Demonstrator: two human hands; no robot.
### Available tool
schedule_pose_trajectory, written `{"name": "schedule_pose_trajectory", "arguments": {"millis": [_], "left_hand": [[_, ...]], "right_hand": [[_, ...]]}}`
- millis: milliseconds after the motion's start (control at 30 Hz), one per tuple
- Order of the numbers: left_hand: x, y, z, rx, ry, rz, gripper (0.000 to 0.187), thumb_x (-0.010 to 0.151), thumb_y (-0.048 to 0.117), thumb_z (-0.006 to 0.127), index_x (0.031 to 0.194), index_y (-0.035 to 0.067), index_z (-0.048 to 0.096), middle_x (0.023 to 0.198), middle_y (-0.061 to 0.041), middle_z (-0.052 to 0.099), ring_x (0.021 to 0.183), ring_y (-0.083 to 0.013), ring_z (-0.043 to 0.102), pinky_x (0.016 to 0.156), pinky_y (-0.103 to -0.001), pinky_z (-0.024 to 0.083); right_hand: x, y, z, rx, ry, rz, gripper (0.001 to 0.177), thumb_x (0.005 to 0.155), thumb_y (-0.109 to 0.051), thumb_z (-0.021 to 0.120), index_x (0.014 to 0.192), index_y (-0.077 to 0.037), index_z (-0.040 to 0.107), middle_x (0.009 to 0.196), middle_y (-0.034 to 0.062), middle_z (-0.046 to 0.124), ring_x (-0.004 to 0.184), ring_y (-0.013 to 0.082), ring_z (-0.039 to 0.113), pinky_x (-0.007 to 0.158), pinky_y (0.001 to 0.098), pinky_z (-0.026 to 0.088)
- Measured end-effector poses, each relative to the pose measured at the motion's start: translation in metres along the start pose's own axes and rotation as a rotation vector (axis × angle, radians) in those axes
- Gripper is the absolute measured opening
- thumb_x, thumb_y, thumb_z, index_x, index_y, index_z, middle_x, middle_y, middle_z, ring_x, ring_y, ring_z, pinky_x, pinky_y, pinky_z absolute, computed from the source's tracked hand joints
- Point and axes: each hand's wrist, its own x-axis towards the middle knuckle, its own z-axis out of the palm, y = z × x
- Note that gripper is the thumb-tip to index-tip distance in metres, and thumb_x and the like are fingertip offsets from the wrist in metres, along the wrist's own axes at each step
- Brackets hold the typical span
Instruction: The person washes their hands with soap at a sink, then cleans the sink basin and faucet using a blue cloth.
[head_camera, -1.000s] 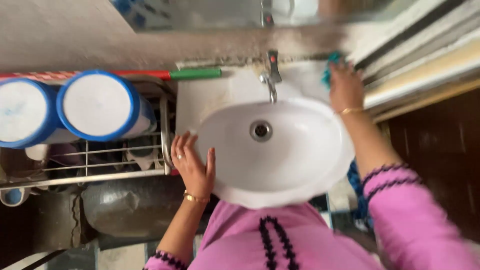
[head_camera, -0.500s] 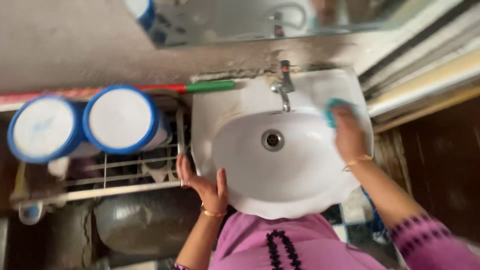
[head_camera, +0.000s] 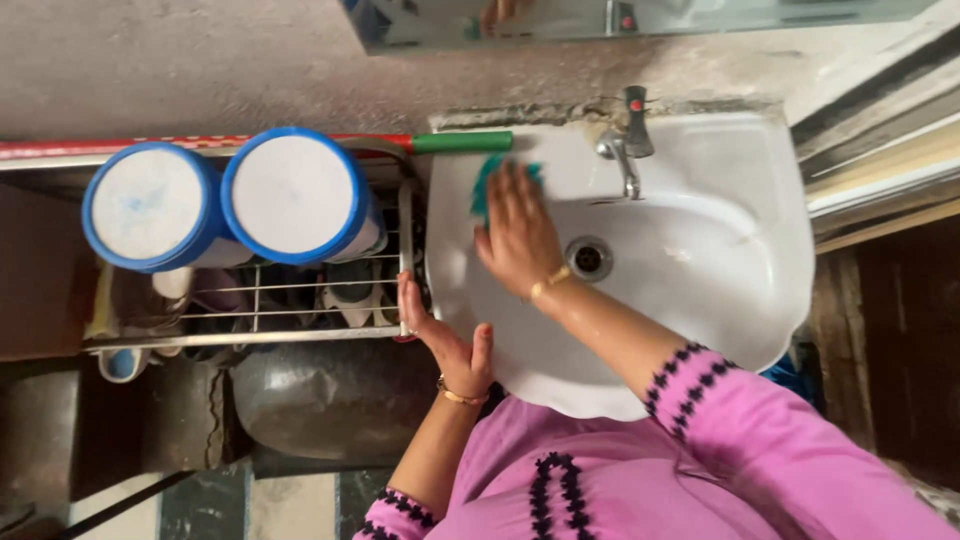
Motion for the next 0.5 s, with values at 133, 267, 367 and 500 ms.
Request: {"name": "schedule_pose_trajectory", "arguments": {"millis": [133,267,367,500], "left_hand": [[0.001,0.0,-0.002,-0.018,-0.044,-0.026,0.1,0.099,0.062,0.058,0.162,-0.004,0.017,0.172,-0.024,0.018,0.163,-0.0405,0.017,0.135,-0.053,0.014],[0.003,0.002,0.0,-0.019,-0.047,-0.028,0.103,0.098,0.067,0.055,0.162,-0.004,0.019,0.172,-0.023,0.02,0.164,-0.0396,0.018,0.135,-0.052,0.014],[0.007,0.006,-0.002,-0.032,-0.031,-0.027,0.104,0.097,0.07,0.053,0.162,-0.005,0.021,0.17,-0.023,0.025,0.162,-0.0396,0.021,0.135,-0.051,0.016],[0.009,0.008,0.0,-0.041,-0.021,-0.007,0.101,0.099,0.07,0.05,0.161,-0.005,0.023,0.168,-0.023,0.031,0.161,-0.0397,0.025,0.135,-0.052,0.017]], "right_hand": [[0.01,0.007,0.009,0.131,-0.055,-0.178,0.048,0.086,-0.01,0.061,0.133,-0.004,0.064,0.146,0.0174,0.058,0.14,0.0373,0.047,0.118,0.0502,0.033],[0.009,-0.002,0.017,0.225,-0.081,-0.177,0.042,0.087,-0.007,0.059,0.128,-0.001,0.064,0.138,0.0178,0.062,0.136,0.0365,0.053,0.121,0.0462,0.038],[-0.047,-0.019,-0.002,0.385,-0.277,-0.483,0.045,0.092,-0.015,0.057,0.133,0.0,0.064,0.135,0.0228,0.061,0.131,0.0381,0.054,0.121,0.0507,0.036],[-0.065,-0.006,-0.013,0.183,-0.305,-0.454,0.047,0.089,-0.02,0.059,0.135,-0.011,0.062,0.144,0.0131,0.057,0.134,0.0358,0.052,0.112,0.0611,0.031]]}}
